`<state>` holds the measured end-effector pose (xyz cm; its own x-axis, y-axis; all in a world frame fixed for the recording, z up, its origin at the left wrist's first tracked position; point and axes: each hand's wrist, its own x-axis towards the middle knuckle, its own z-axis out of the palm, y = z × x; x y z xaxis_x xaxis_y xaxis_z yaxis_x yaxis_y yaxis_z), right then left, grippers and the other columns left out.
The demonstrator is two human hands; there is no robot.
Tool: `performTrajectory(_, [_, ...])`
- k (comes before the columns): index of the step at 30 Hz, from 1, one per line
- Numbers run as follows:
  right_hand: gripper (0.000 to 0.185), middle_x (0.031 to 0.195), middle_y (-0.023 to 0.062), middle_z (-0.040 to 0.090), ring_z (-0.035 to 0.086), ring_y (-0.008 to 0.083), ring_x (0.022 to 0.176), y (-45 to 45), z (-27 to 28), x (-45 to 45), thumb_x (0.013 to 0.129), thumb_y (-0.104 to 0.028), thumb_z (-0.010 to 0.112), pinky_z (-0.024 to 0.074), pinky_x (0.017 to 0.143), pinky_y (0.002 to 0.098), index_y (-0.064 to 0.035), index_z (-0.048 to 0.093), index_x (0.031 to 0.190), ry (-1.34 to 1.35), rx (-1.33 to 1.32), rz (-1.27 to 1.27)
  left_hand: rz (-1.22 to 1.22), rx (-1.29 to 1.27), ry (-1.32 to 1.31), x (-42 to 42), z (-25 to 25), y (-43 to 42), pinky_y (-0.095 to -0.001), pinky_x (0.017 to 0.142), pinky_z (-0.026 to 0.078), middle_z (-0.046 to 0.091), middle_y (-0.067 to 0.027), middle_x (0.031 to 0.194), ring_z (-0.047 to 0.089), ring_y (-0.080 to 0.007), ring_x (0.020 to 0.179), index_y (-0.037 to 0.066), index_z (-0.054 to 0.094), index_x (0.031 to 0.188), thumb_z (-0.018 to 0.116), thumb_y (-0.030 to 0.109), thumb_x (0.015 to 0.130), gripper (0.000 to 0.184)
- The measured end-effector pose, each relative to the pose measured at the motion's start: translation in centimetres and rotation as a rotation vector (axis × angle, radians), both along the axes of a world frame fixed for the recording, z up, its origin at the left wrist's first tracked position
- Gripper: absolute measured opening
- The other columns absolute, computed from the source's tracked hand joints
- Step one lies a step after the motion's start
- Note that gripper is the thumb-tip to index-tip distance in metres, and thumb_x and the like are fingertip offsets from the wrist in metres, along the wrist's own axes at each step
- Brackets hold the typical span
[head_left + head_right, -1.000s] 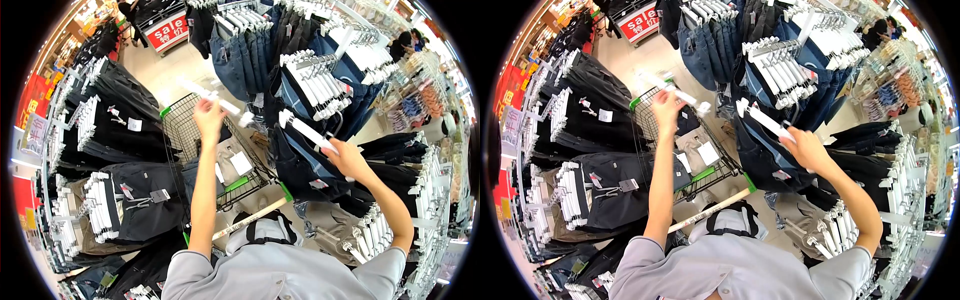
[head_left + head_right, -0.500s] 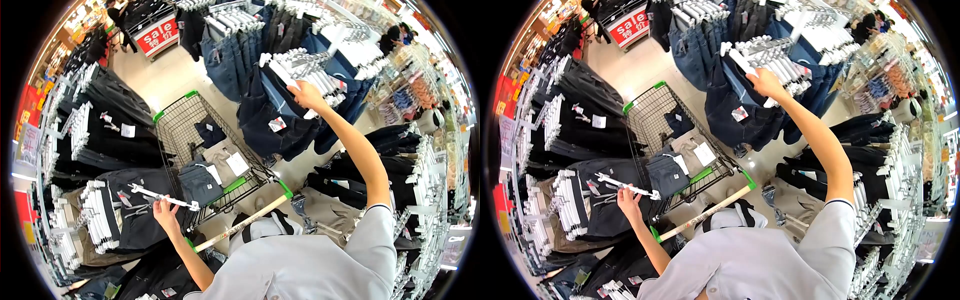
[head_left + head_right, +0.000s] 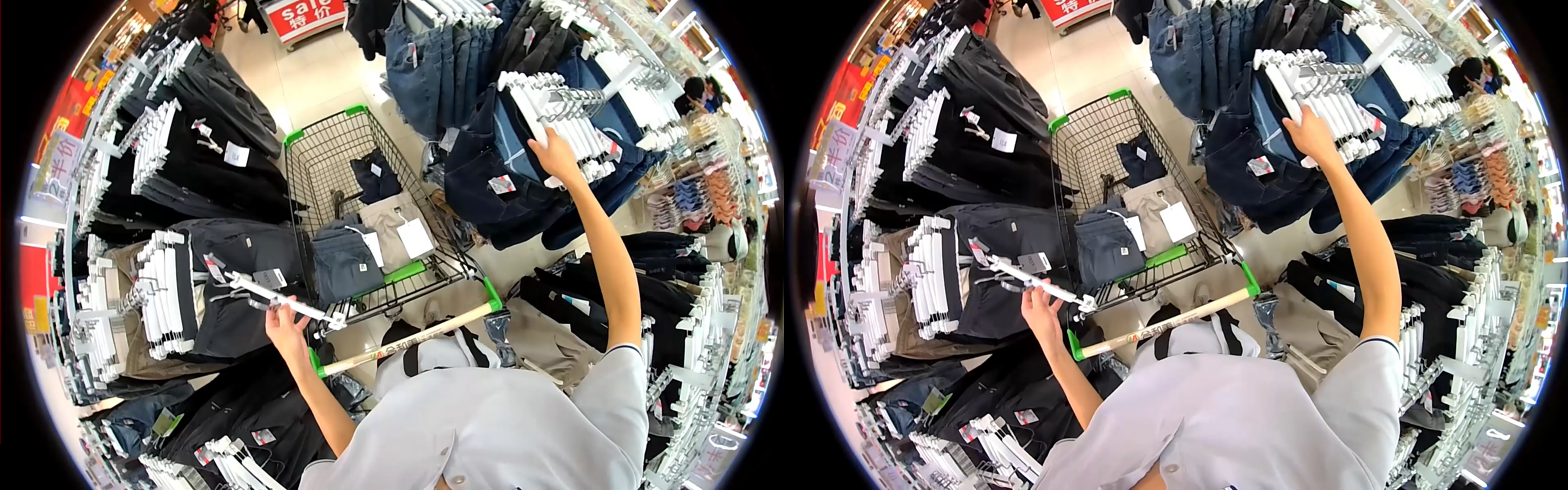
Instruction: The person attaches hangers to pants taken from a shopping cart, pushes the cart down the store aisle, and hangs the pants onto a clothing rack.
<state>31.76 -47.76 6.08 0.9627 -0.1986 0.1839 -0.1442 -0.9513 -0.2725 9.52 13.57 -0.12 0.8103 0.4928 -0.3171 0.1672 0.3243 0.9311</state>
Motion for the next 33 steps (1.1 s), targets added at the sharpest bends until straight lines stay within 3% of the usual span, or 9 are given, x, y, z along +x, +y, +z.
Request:
performTrajectory(4, [0.034,0.105,0.0159,0.063,0.062,0.0374,0.099,7.7,4.7,-4.9,0.087,-0.016,0.07,0.0514,0.083,0.0466,-0.0022,0.057,0.116,-0.448,-0.458,0.069,-0.054,0.009,-0.039,0.9,0.6,-1.5,-0.0312,0.064,0.064,0.07,-0.012,0.11,0.07,-0.0158,0.091,-0.002,0.055,0.124,0.058,0.006,0.1,0.026])
performTrajectory(7, [0.019,0.105,0.0147,0.061,0.06,0.0351,0.099,10.8,1.2,-5.9,0.083,-0.007,0.064,0.0484,0.086,0.0458,-0.0038,0.061,0.102,-0.297,-0.2,0.548,-0.091,0.026,-0.002,1.1,0.4,-2.0,-0.0301,0.066,0.065,0.07,-0.0119,0.109,0.07,-0.0166,0.092,-0.003,0.054,0.128,0.062,0.0,0.097,0.032])
performTrajectory(15, [0.078,0.16,0.0176,0.035,0.027,0.0369,0.151,14.2,-16.8,-0.6,0.07,-0.039,0.084,0.0215,0.124,0.0516,-0.0109,0.057,0.137,0.178,-0.552,0.857,-0.221,-0.03,0.112,3.1,-1.1,-5.7,-0.0349,0.071,0.067,0.069,-0.0156,0.106,0.071,-0.0191,0.085,-0.002,0.054,0.124,0.055,-0.006,0.098,0.026])
performTrajectory(16, [0.085,0.16,0.0168,0.035,0.026,0.0379,0.151,13.3,-18.7,0.7,0.066,-0.041,0.086,0.021,0.124,0.0522,-0.0107,0.055,0.139,0.209,-0.633,0.818,-0.248,-0.035,0.103,3.1,-1.8,-6.0,-0.035,0.072,0.067,0.068,-0.0147,0.106,0.071,-0.0191,0.085,-0.002,0.053,0.123,0.056,-0.005,0.097,0.026])
performTrajectory(19, [0.029,0.121,0.0111,0.071,0.054,0.0311,0.125,8.1,-24.0,2.9,0.096,-0.021,0.053,0.0397,0.103,0.0494,-0.0124,0.08,0.102,0.517,-0.983,0.398,-0.316,-0.012,0.102,3.8,-3.1,-6.8,-0.0344,0.073,0.066,0.068,-0.0126,0.107,0.071,-0.0199,0.087,-0.001,0.052,0.121,0.06,0.001,0.098,0.025])
performTrajectory(21, [0.024,0.094,0.005,0.074,0.058,0.0245,0.11,4.7,-23.3,1.9,0.091,-0.022,0.059,0.0408,0.087,0.0414,-0.0137,0.08,0.084,0.508,-1.047,0.375,-0.351,-0.049,0.118,4.0,-3.7,-6.6,-0.0329,0.074,0.065,0.068,-0.0131,0.106,0.07,-0.0185,0.089,-0.003,0.051,0.123,0.059,0.0,0.096,0.029])
performTrajectory(29, [0.034,0.125,0.0102,0.071,0.049,0.0325,0.131,5.8,-22.6,-1.0,0.1,-0.025,0.051,0.0329,0.107,0.0544,-0.009,0.075,0.117,0.719,-1.261,0.246,-0.347,-0.107,0.135,4.8,-4.8,-4.3,-0.0329,0.075,0.065,0.067,-0.0144,0.108,0.069,-0.018,0.089,-0.005,0.049,0.124,0.055,-0.005,0.092,0.033])
performTrajectory(32, [0.026,0.118,0.0114,0.068,0.054,0.0336,0.124,7.9,-22.4,-2.0,0.091,-0.022,0.055,0.0394,0.105,0.0467,-0.0093,0.071,0.107,0.276,-1.095,0.858,-0.336,-0.09,0.159,5.3,-5.1,-3.4,-0.0333,0.076,0.065,0.067,-0.0156,0.108,0.069,-0.0188,0.091,-0.004,0.049,0.124,0.054,-0.006,0.091,0.033])
performTrajectory(33, [0.023,0.114,0.0113,0.067,0.054,0.0339,0.122,7.4,-23.6,-2.4,0.089,-0.021,0.056,0.0398,0.105,0.046,-0.0095,0.069,0.103,0.433,-0.924,0.947,-0.345,-0.091,0.157,5.3,-5.5,-3.1,-0.0333,0.075,0.065,0.067,-0.0161,0.108,0.07,-0.019,0.091,-0.004,0.049,0.124,0.058,-0.004,0.092,0.034])
